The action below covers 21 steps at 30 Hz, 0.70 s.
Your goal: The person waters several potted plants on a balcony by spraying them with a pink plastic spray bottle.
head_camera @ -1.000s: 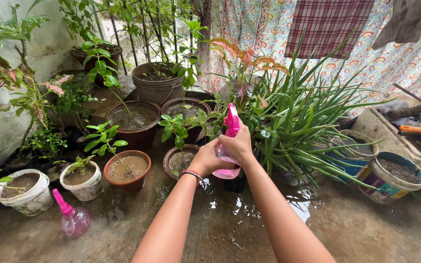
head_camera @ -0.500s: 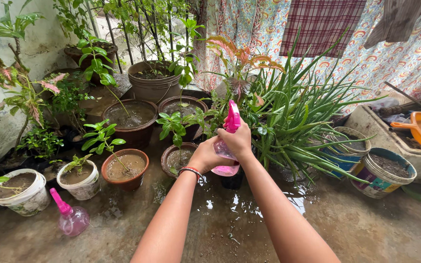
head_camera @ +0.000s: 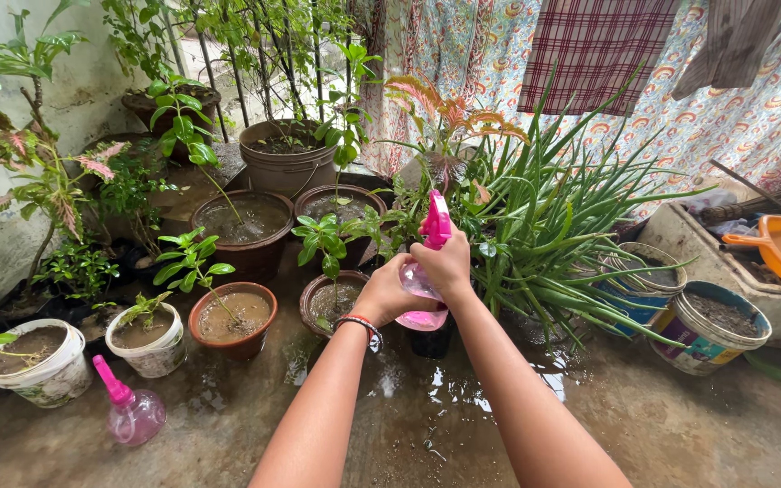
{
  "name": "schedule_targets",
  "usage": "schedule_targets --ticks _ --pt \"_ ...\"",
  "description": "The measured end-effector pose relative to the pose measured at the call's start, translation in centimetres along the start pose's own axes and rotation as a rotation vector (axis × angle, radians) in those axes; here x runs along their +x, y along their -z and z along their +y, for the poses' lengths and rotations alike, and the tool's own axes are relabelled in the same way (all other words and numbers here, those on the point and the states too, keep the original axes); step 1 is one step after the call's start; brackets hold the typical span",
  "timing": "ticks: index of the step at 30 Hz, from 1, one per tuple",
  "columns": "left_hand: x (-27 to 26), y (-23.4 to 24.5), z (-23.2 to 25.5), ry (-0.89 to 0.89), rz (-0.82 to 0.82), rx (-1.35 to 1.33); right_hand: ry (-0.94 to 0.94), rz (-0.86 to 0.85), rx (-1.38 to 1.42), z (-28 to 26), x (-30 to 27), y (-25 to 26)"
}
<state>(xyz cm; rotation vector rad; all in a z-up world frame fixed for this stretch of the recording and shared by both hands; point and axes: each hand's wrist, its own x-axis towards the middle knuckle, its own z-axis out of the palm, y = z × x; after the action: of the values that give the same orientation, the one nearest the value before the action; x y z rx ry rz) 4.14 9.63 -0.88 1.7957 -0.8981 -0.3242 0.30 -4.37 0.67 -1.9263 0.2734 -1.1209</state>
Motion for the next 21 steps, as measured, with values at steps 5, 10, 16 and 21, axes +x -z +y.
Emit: schedule_targets --ticks 5,10,16,21 --pt "0.1 -0.2 -0.2 -0.033 0.023 0.018 -0.032 -0.006 -0.048 -0.5 0.0 0.1" --pt "0.2 -0.3 -0.7 -0.022 0.015 0.002 -0.079 -0.021 -0.085 -0.8 -0.1 0.2" --pt "1.0 -0.9 -1.7 -0.023 -0.030 -0.053 -0.049 -0.003 -0.091 1.1 0.0 -0.1" --pt "1.1 -1.1 -2.2 -0.036 -0.073 -0.085 -0.073 -0.025 -0.098 1.7 0.1 0.1"
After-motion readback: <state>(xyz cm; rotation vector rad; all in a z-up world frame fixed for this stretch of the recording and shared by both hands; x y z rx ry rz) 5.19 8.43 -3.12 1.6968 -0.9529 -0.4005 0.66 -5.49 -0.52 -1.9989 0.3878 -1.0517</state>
